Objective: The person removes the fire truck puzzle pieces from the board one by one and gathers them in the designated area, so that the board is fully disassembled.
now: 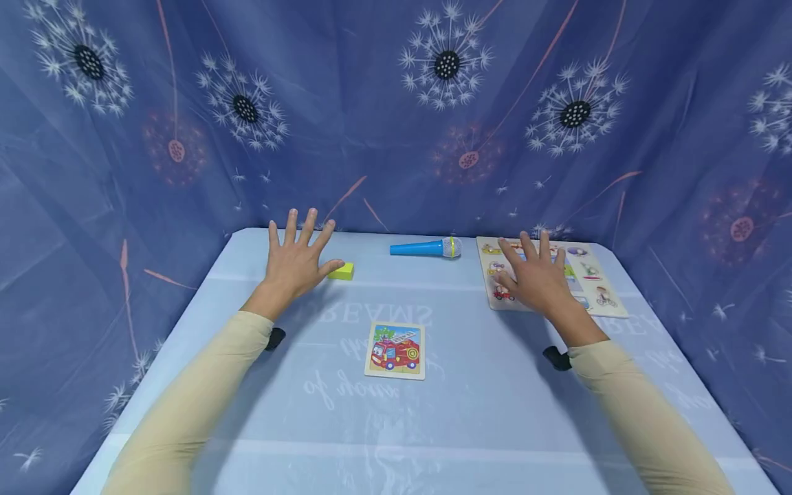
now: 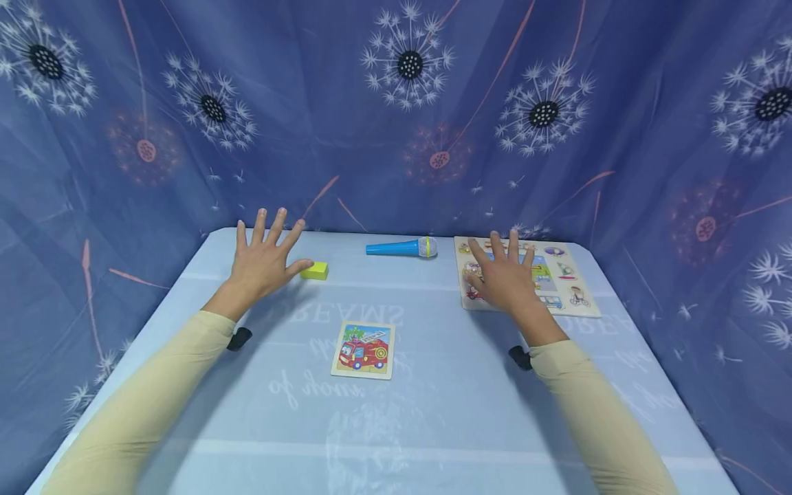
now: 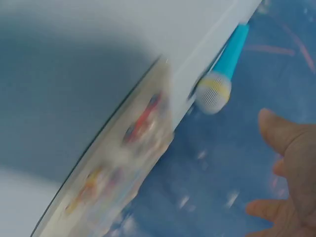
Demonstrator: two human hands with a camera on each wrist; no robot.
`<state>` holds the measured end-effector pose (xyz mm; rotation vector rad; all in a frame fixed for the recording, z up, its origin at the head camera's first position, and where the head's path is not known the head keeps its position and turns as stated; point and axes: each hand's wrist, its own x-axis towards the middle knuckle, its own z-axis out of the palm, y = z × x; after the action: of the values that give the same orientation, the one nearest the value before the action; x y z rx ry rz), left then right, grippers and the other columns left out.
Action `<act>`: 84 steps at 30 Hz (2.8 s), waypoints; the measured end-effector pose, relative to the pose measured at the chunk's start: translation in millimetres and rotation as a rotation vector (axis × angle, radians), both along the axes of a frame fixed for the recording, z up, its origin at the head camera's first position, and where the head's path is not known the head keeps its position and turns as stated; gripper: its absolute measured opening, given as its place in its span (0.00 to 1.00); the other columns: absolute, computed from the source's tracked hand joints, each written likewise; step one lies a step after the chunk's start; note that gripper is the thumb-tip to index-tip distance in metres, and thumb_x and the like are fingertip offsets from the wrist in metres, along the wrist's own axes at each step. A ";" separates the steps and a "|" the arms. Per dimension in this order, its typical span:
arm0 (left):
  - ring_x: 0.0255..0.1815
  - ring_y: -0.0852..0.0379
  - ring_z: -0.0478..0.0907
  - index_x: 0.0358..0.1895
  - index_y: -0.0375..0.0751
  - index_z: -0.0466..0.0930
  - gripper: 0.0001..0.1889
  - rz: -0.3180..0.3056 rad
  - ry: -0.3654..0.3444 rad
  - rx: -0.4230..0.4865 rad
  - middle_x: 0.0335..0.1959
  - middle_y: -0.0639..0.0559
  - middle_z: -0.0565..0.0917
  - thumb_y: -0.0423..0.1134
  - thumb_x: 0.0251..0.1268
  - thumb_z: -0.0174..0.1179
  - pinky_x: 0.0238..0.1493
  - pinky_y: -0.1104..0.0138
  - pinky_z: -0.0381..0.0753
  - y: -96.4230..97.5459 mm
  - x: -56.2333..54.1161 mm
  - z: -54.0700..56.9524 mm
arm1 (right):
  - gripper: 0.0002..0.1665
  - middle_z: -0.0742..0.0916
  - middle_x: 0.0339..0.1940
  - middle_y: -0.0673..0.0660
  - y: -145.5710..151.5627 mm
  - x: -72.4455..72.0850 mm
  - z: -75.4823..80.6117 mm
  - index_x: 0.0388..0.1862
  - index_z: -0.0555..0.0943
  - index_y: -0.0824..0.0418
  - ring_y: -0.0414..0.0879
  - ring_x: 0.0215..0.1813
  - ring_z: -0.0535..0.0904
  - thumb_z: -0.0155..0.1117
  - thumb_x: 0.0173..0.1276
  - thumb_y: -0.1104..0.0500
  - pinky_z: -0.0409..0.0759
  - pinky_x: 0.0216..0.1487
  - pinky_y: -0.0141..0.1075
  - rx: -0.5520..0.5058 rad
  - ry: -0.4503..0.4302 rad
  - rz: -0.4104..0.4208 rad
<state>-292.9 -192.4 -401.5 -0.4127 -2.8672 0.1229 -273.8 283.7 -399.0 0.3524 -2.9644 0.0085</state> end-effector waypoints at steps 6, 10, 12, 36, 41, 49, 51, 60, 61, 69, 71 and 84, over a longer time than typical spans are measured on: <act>0.84 0.36 0.34 0.84 0.59 0.46 0.44 -0.151 -0.047 0.017 0.85 0.45 0.45 0.72 0.72 0.48 0.75 0.32 0.40 18.1 36.3 -16.8 | 0.42 0.70 0.75 0.71 -37.2 17.8 -7.2 0.81 0.63 0.54 0.74 0.75 0.61 0.64 0.74 0.44 0.66 0.64 0.72 0.025 -0.011 0.115; 0.82 0.36 0.51 0.82 0.51 0.57 0.40 -0.386 -0.131 0.070 0.82 0.43 0.56 0.65 0.73 0.54 0.74 0.36 0.56 42.7 66.0 -29.5 | 0.40 0.78 0.66 0.69 -65.9 34.6 -16.7 0.77 0.70 0.58 0.68 0.64 0.74 0.68 0.71 0.46 0.77 0.56 0.62 -0.090 -0.092 0.176; 0.80 0.36 0.56 0.80 0.48 0.60 0.39 -0.483 -0.217 0.093 0.81 0.42 0.59 0.62 0.73 0.56 0.73 0.38 0.60 54.4 78.9 -33.1 | 0.40 0.81 0.60 0.66 -82.1 44.0 -22.2 0.75 0.72 0.60 0.63 0.59 0.78 0.70 0.69 0.45 0.80 0.52 0.57 -0.166 -0.171 0.207; 0.78 0.42 0.63 0.75 0.54 0.71 0.38 -0.517 -0.429 -0.007 0.77 0.46 0.69 0.69 0.68 0.57 0.72 0.42 0.64 84.9 100.6 -50.2 | 0.33 0.80 0.45 0.52 -139.3 69.9 -52.9 0.66 0.81 0.58 0.44 0.42 0.74 0.74 0.65 0.46 0.75 0.42 0.40 -0.403 -0.557 0.190; 0.78 0.41 0.62 0.76 0.53 0.70 0.39 -0.524 -0.445 -0.005 0.77 0.45 0.67 0.69 0.66 0.58 0.72 0.39 0.63 84.6 100.5 -48.9 | 0.31 0.80 0.46 0.51 -140.3 69.0 -52.0 0.64 0.82 0.58 0.44 0.43 0.74 0.73 0.66 0.47 0.76 0.46 0.40 -0.416 -0.564 0.190; 0.79 0.41 0.62 0.76 0.53 0.69 0.40 -0.536 -0.447 -0.020 0.78 0.45 0.67 0.70 0.67 0.57 0.73 0.40 0.62 83.7 102.0 -46.5 | 0.27 0.79 0.43 0.52 -144.2 64.0 -53.7 0.59 0.82 0.64 0.45 0.44 0.74 0.74 0.65 0.51 0.74 0.48 0.41 -0.486 -0.562 0.211; 0.79 0.41 0.61 0.76 0.53 0.69 0.40 -0.534 -0.447 -0.020 0.78 0.45 0.66 0.70 0.67 0.57 0.73 0.39 0.62 83.8 102.1 -46.6 | 0.24 0.79 0.40 0.53 -146.2 62.2 -54.6 0.55 0.83 0.65 0.46 0.43 0.73 0.74 0.65 0.53 0.73 0.46 0.41 -0.497 -0.556 0.199; 0.79 0.42 0.61 0.77 0.54 0.69 0.41 -0.516 -0.443 -0.034 0.78 0.46 0.66 0.70 0.66 0.58 0.73 0.38 0.61 84.5 102.5 -49.6 | 0.15 0.78 0.33 0.53 -155.5 54.9 -55.6 0.39 0.80 0.61 0.45 0.37 0.72 0.78 0.62 0.56 0.70 0.39 0.38 -0.509 -0.535 0.134; 0.79 0.41 0.61 0.77 0.54 0.68 0.41 -0.514 -0.446 -0.034 0.78 0.46 0.66 0.70 0.66 0.58 0.73 0.38 0.60 85.0 102.3 -49.9 | 0.16 0.78 0.33 0.53 -155.9 54.1 -55.4 0.39 0.79 0.61 0.45 0.36 0.72 0.78 0.62 0.56 0.70 0.39 0.38 -0.507 -0.540 0.127; 0.80 0.43 0.60 0.76 0.57 0.69 0.40 -0.500 -0.466 -0.025 0.78 0.48 0.66 0.70 0.64 0.59 0.73 0.36 0.58 86.1 101.4 -50.7 | 0.19 0.79 0.33 0.54 -158.6 46.9 -54.8 0.38 0.76 0.60 0.46 0.37 0.74 0.79 0.61 0.57 0.70 0.38 0.37 -0.515 -0.615 0.074; 0.79 0.42 0.61 0.76 0.56 0.69 0.40 -0.511 -0.457 -0.024 0.78 0.47 0.67 0.70 0.64 0.59 0.73 0.36 0.59 85.9 101.6 -50.8 | 0.20 0.79 0.33 0.54 -158.9 46.0 -54.5 0.38 0.75 0.60 0.47 0.38 0.74 0.80 0.60 0.56 0.70 0.38 0.37 -0.514 -0.625 0.061; 0.80 0.40 0.58 0.77 0.54 0.68 0.40 -0.500 -0.493 0.013 0.80 0.48 0.64 0.69 0.65 0.60 0.72 0.33 0.57 86.0 103.3 -49.6 | 0.21 0.79 0.34 0.54 -156.1 44.1 -54.0 0.45 0.77 0.58 0.47 0.37 0.74 0.80 0.59 0.62 0.72 0.38 0.37 -0.564 -0.634 0.116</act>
<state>-189.7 -106.4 -451.1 -1.2965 -3.1052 -0.1026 -229.7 127.6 -453.0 0.5091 -3.3210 1.1373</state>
